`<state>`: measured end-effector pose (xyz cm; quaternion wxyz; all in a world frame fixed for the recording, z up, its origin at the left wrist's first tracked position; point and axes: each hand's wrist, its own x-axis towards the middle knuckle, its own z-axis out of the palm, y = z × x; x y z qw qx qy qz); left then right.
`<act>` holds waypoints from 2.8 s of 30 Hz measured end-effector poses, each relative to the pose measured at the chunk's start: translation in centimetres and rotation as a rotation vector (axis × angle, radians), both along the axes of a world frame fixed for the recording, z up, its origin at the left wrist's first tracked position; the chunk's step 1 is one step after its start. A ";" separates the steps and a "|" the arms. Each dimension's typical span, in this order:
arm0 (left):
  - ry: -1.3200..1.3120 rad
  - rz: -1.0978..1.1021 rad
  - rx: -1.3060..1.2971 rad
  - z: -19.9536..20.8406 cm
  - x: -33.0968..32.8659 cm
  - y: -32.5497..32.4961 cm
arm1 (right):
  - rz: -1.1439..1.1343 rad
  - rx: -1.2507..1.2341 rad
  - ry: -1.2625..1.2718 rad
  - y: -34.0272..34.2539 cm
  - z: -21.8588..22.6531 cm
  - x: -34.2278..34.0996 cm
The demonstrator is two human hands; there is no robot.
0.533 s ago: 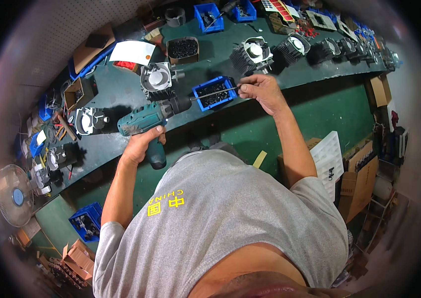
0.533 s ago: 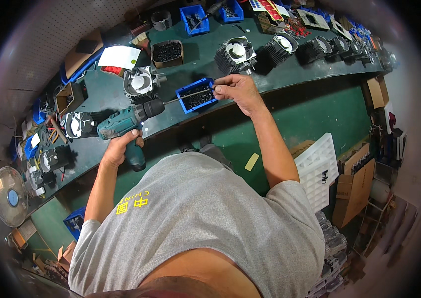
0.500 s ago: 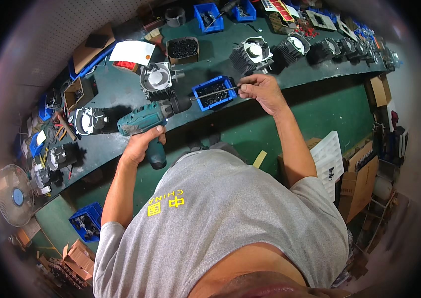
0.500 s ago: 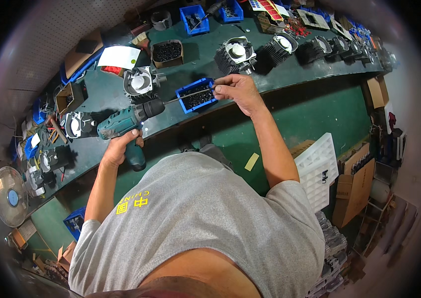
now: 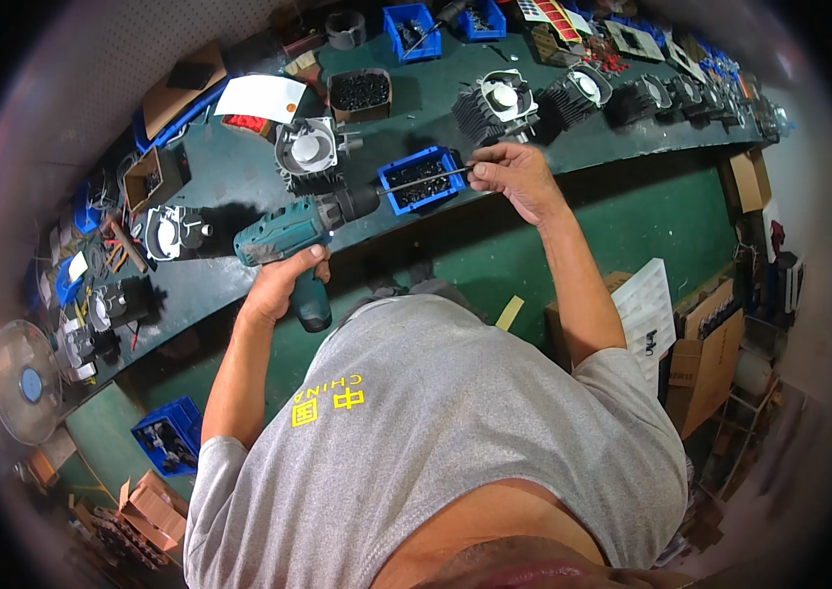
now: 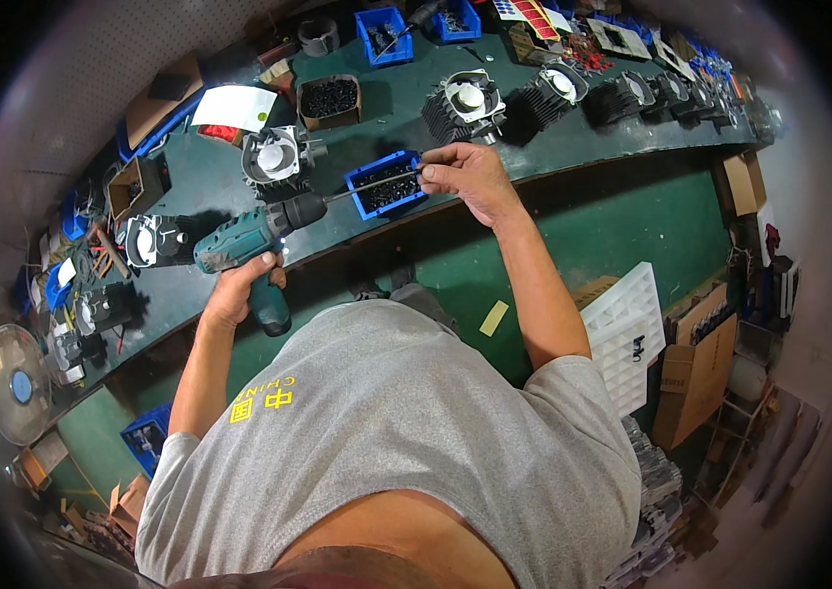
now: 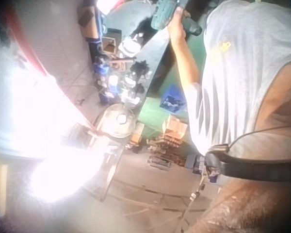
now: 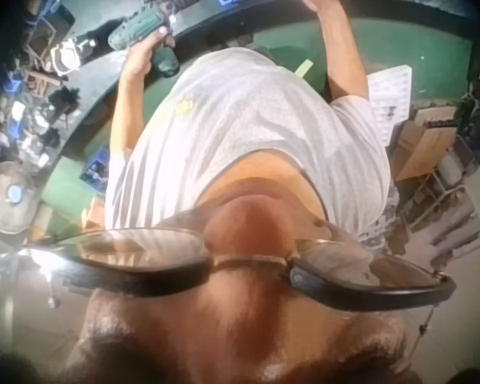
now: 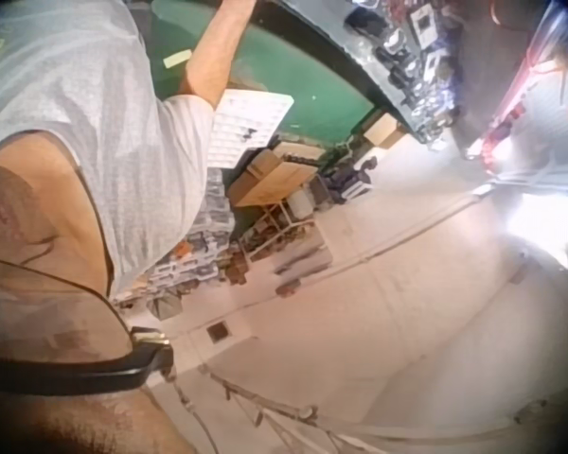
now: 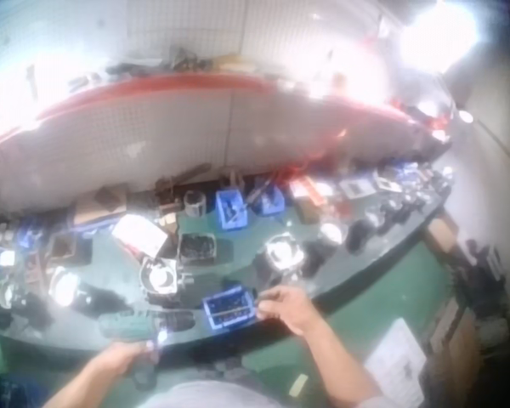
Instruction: The person uses a cordless drill to fasten screws into several circular electronic components on a workbench. They repeatedly pick up screws from a blue tray, align them with the drill bit, and drive them into the components one at a time.
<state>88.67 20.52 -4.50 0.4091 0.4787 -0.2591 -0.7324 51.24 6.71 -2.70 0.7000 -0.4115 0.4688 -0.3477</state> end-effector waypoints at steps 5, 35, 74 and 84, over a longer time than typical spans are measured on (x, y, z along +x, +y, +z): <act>-0.001 0.003 -0.007 0.0 -0.1 0.1 | 0.011 0.011 -0.008 -0.2 -0.1 0.1; 0.115 0.113 0.063 -2.1 0.5 1.4 | 0.156 0.099 -0.155 -2.2 -2.8 5.8; 0.040 0.123 0.107 -1.9 0.4 1.3 | -0.185 -0.016 -0.193 -1.5 -6.7 3.6; -0.009 0.088 0.093 -1.4 0.2 1.5 | -0.135 -0.058 -0.129 -1.3 -6.3 2.4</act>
